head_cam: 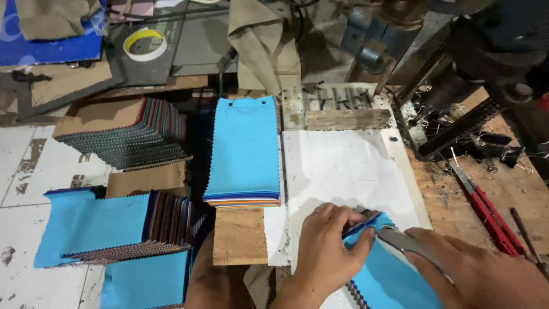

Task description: Preparing fabric samples by stapling them together and then using a drill press to create holes in the stacks.

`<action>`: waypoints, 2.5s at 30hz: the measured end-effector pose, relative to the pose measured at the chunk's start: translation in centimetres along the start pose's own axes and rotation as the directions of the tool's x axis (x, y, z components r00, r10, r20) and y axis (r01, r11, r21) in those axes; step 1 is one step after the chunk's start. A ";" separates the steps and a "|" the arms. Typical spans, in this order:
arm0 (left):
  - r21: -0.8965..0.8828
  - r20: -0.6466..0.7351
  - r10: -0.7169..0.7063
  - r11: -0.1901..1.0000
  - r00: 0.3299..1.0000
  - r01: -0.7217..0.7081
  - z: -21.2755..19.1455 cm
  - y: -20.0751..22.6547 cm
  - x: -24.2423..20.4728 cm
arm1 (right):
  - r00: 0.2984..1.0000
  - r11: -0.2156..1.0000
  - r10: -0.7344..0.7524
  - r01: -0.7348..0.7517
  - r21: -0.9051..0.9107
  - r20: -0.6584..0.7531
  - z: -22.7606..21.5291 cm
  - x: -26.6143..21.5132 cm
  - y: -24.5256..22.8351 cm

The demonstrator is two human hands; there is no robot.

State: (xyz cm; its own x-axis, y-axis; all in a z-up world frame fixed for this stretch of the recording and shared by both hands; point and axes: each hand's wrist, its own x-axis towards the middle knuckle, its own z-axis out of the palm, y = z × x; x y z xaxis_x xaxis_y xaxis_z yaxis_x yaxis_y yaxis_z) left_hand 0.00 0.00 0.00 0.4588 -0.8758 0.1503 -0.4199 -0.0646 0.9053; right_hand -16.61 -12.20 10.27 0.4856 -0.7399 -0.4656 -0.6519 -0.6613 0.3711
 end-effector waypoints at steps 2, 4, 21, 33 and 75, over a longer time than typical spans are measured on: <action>0.008 -0.033 0.016 1.000 0.999 -0.016 -0.6 0.6 0.2 | 0.996 0.999 -0.029 0.031 -0.024 0.089 -0.8 0.6 0.2; 0.017 -0.069 0.034 0.999 0.997 -0.033 -0.9 0.9 0.3 | 0.983 0.997 -0.056 0.065 -0.046 0.174 -1.5 0.9 0.0; -0.023 0.039 -0.035 0.999 0.999 0.036 0.0 -0.4 0.2 | 0.926 0.983 -0.072 0.003 0.184 0.371 -3.7 1.0 -2.0; -0.003 -0.070 0.029 1.000 0.997 -0.029 -0.2 0.2 0.6 | 0.975 0.948 0.019 -0.088 0.306 0.221 0.9 -1.9 -1.7; -0.009 -0.050 0.027 1.000 0.998 -0.027 -0.5 0.4 0.8 | 0.979 0.781 -0.029 0.148 0.606 -0.201 7.6 -0.1 -1.4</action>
State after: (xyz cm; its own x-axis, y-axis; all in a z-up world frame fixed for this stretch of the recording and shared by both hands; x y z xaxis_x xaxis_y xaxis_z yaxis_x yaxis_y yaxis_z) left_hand 0.61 -0.43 0.68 0.4862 -0.8520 0.1943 -0.4249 -0.0362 0.9045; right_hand -20.21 -10.32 3.65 0.6114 -0.7300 -0.3053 -0.7909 -0.5512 -0.2658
